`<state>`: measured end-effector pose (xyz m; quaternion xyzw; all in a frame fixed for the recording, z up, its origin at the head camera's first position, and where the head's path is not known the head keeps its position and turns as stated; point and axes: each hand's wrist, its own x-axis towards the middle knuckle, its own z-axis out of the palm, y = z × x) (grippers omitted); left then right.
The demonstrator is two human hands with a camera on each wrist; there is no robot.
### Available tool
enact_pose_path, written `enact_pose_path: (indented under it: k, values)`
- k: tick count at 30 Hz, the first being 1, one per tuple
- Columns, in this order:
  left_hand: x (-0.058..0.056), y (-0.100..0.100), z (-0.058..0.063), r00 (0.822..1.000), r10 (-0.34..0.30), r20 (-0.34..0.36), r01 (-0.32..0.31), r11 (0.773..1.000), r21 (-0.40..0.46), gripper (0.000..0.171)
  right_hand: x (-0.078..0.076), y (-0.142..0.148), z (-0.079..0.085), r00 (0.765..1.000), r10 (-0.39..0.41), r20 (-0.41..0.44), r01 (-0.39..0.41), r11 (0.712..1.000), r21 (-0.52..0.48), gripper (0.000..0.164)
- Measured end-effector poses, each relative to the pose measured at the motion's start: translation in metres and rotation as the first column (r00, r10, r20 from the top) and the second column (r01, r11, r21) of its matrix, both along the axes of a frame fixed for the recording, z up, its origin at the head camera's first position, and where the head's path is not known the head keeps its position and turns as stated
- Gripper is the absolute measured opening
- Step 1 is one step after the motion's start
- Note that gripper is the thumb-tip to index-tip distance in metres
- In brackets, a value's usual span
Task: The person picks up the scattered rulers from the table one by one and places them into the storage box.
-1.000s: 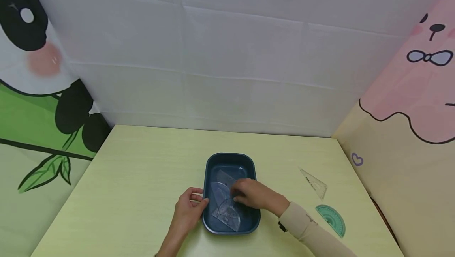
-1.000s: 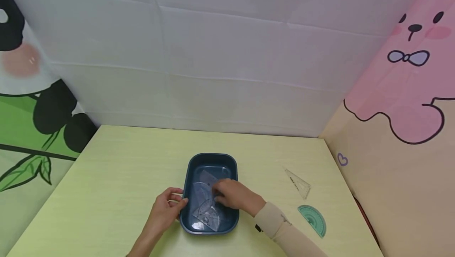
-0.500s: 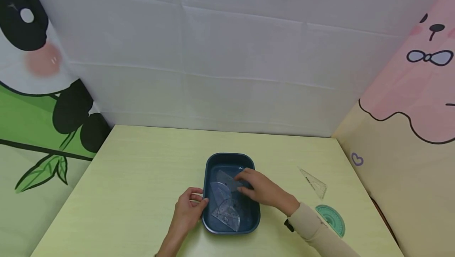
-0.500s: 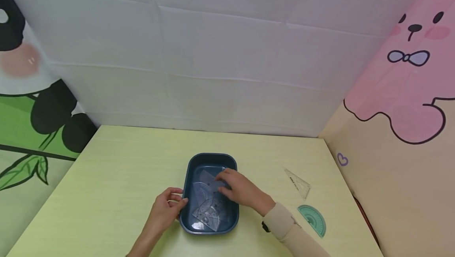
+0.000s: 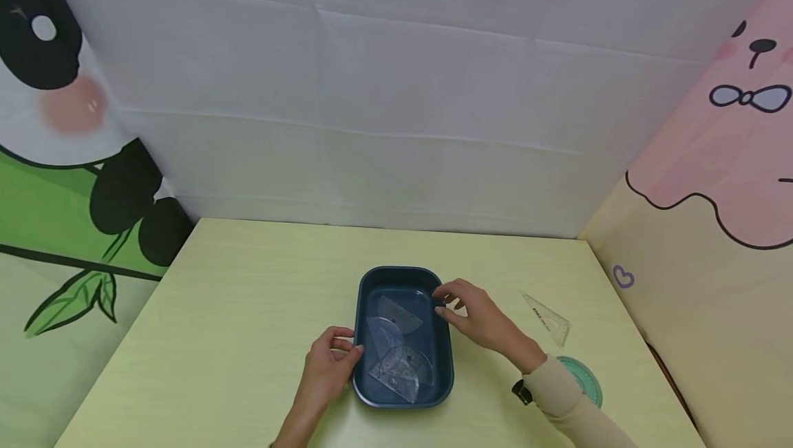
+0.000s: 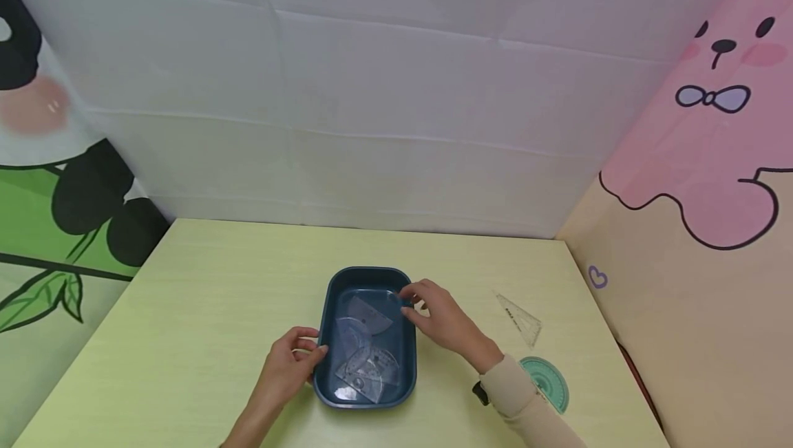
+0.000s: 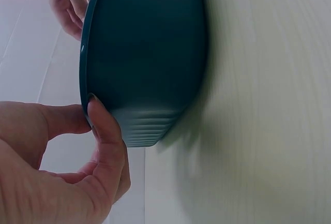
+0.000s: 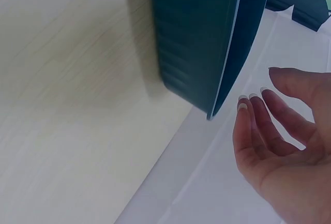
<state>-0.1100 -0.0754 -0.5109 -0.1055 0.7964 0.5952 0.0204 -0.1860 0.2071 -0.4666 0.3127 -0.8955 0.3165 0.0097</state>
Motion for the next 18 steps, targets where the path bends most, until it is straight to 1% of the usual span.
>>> enact_pose_path:
  k: [5,7,14,18]
  values:
    - [0.000,0.000,0.000,1.000,0.001,-0.001,-0.001,1.000,0.002,0.031,0.000,0.011,-0.004,0.998,-0.054,-0.015,0.054,0.998,-0.033,0.030]
    - [0.000,0.000,0.000,1.000,0.002,-0.001,-0.002,1.000,0.005,0.031,0.000,0.015,-0.005,0.997,-0.069,-0.026,0.068,0.997,-0.042,0.030]
    - [0.000,-0.001,-0.001,1.000,0.001,0.006,-0.001,1.000,0.002,0.032,0.000,0.027,-0.008,0.993,-0.115,-0.027,0.112,0.990,-0.089,0.031]
    - [0.000,0.000,-0.001,1.000,0.001,0.004,-0.001,1.000,-0.002,0.031,0.000,0.034,-0.009,0.989,-0.142,-0.030,0.139,0.985,-0.099,0.030]
